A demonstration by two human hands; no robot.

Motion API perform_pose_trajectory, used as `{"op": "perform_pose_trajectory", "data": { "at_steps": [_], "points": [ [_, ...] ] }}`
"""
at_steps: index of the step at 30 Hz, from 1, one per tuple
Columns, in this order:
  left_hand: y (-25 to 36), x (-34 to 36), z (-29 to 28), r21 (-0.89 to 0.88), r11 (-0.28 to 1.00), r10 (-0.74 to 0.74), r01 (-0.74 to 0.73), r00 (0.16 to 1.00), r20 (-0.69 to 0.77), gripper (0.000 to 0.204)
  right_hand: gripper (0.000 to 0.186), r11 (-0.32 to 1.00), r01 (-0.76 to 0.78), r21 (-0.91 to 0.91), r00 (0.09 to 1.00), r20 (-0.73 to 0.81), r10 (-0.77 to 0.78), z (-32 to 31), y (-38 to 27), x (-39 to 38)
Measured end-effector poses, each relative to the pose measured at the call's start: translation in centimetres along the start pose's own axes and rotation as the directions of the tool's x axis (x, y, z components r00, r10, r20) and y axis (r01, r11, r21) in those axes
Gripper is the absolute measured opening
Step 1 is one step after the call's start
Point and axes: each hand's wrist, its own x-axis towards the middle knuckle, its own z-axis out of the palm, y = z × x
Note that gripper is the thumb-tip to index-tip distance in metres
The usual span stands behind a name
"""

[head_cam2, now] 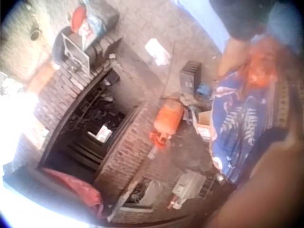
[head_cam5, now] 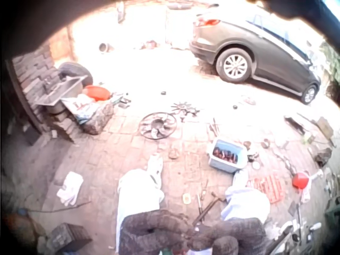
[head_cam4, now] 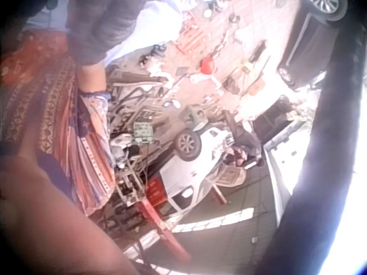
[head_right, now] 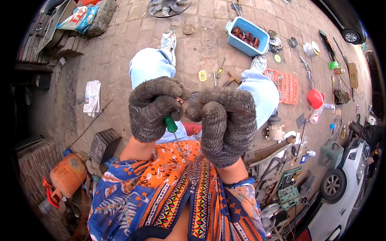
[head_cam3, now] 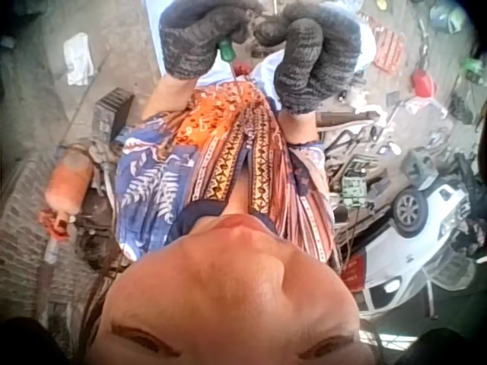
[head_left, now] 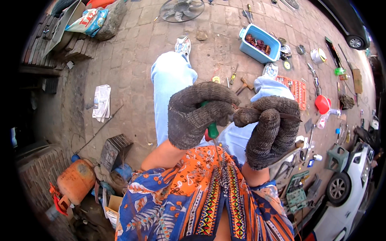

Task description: The person sits on the ground and uses a screwdriver and hammer to disassemble and reassemble small metal lock mechanisms. They repeatedly pick up a lock, unscrew it, separate the parts, and then reassemble it, placing the finished units into a blue bin.

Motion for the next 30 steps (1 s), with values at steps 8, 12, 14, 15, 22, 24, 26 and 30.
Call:
{"op": "perform_pose_trajectory", "data": {
  "at_steps": [8,12,14,15,22,24,26,30],
  "points": [
    [-0.2,-0.1,-0.1,-0.031,0.999,0.011,-0.011,1.000,-0.003,0.015,0.012,0.995,0.066,-0.070,0.985,0.165,-0.053,-1.7,0.7,-0.3],
    [-0.1,-0.2,-0.3,-0.126,0.991,-0.041,0.044,0.999,0.027,0.016,0.010,0.997,0.076,-0.033,0.985,0.155,-0.070,-1.4,0.8,-0.4],
    [0.0,-0.2,-0.6,-0.185,0.977,-0.096,0.105,0.994,0.057,0.016,0.010,0.988,0.050,-0.147,0.981,0.193,-0.021,-2.1,0.8,-0.5],
    [0.1,-0.1,-0.8,-0.203,0.968,-0.134,0.146,0.988,0.072,0.017,0.010,0.978,0.038,-0.203,0.978,0.211,0.006,-2.3,0.9,-0.5],
    [-1.2,0.6,-1.9,-0.278,0.913,-0.271,0.299,0.953,0.136,0.023,0.013,0.994,-0.070,-0.083,0.995,0.069,0.075,-0.5,1.3,0.1],
    [-1.5,0.6,-1.9,-0.331,0.889,-0.286,0.316,0.948,0.138,0.024,0.013,0.991,-0.019,-0.136,0.996,0.084,0.031,-0.6,2.1,0.1],
    [-1.8,0.7,-2.0,-0.393,0.853,-0.294,0.343,0.938,0.181,0.025,0.013,0.983,-0.077,-0.169,0.990,0.103,0.095,-1.0,2.4,-0.1],
    [-3.0,1.1,-2.5,-0.493,0.782,-0.264,0.382,0.919,0.292,0.025,0.013,0.961,0.124,-0.248,0.991,0.085,-0.106,-0.8,4.2,-0.3]
  ]
}}
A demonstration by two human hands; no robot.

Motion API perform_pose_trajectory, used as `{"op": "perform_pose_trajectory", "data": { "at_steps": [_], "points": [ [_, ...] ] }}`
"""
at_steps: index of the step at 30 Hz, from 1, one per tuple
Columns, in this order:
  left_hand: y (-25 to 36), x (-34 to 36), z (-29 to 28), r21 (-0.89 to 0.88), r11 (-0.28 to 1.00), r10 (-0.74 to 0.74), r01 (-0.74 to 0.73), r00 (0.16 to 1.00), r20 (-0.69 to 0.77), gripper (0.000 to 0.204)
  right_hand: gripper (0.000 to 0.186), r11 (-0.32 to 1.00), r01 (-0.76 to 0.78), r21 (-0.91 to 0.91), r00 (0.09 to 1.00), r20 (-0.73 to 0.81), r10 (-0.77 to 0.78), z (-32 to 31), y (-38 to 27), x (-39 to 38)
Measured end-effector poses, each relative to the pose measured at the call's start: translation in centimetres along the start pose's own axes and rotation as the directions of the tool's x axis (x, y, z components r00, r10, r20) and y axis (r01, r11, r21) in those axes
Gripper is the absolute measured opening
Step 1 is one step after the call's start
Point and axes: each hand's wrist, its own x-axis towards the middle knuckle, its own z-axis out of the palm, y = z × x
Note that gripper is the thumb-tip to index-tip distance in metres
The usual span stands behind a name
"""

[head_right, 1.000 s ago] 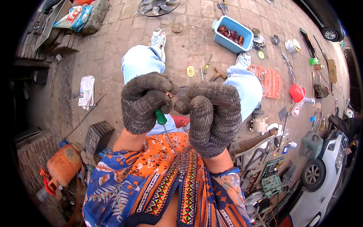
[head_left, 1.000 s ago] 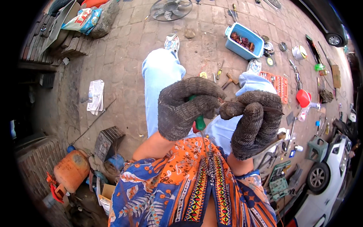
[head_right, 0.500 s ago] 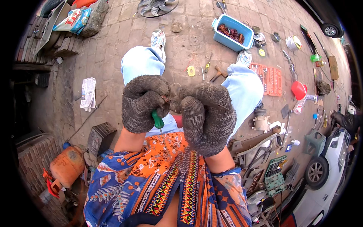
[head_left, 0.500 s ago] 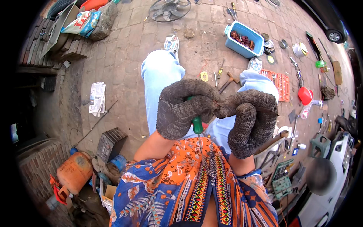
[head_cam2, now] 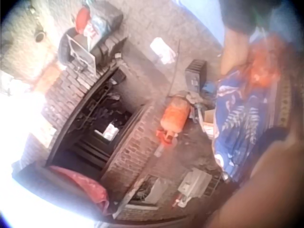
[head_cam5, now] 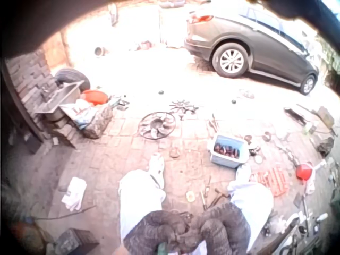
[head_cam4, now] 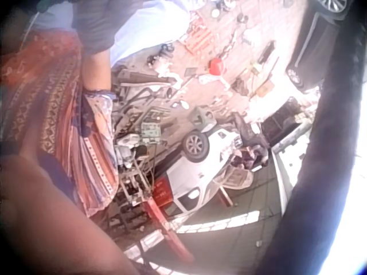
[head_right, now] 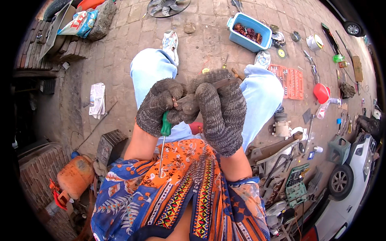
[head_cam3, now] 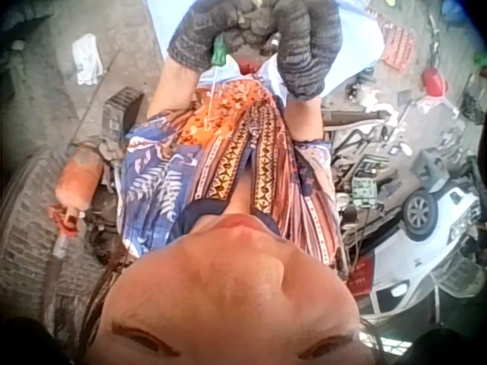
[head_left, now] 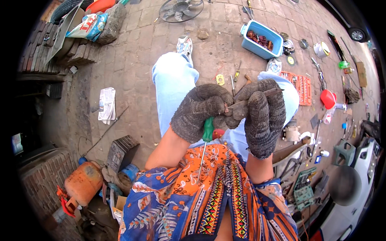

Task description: The person sits on the ground and uses a screwdriver and hammer to disassemble and reassemble small metal lock mechanisms. They repeatedly pick up a lock, unscrew it, separate the parts, and then reassemble it, placing the finished units into a blue bin.

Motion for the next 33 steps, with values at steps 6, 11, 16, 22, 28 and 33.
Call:
{"op": "perform_pose_trajectory", "data": {
  "at_steps": [6,11,16,22,28,33],
  "points": [
    [0.3,0.1,-0.2,-0.040,0.999,-0.038,0.038,0.999,-0.017,0.025,0.012,0.956,-0.242,0.163,0.970,0.077,0.233,-0.4,-1.5,0.3],
    [0.0,0.4,-0.9,-0.057,0.998,-0.026,0.026,1.000,-0.011,0.025,0.013,0.995,0.032,-0.094,0.995,0.096,-0.023,-0.3,0.4,0.0],
    [0.4,0.3,-0.7,-0.020,1.000,-0.022,0.022,1.000,-0.004,0.024,0.016,0.925,-0.243,0.292,0.969,0.038,0.242,0.3,0.6,-0.4],
    [0.5,0.2,-0.1,0.103,0.993,0.059,-0.052,0.996,-0.065,0.024,0.018,0.701,-0.404,0.587,0.876,0.026,0.482,-0.2,-0.2,0.0],
    [0.6,0.2,1.5,0.527,0.827,0.345,-0.194,0.916,-0.204,0.020,0.016,0.829,-0.230,0.510,0.956,-0.040,0.290,0.2,-0.9,-0.8],
    [0.3,0.2,1.6,0.695,0.657,0.490,-0.292,0.866,-0.099,0.016,0.013,0.904,-0.220,0.366,0.971,-0.004,0.237,0.9,0.5,-1.0]
  ]
}}
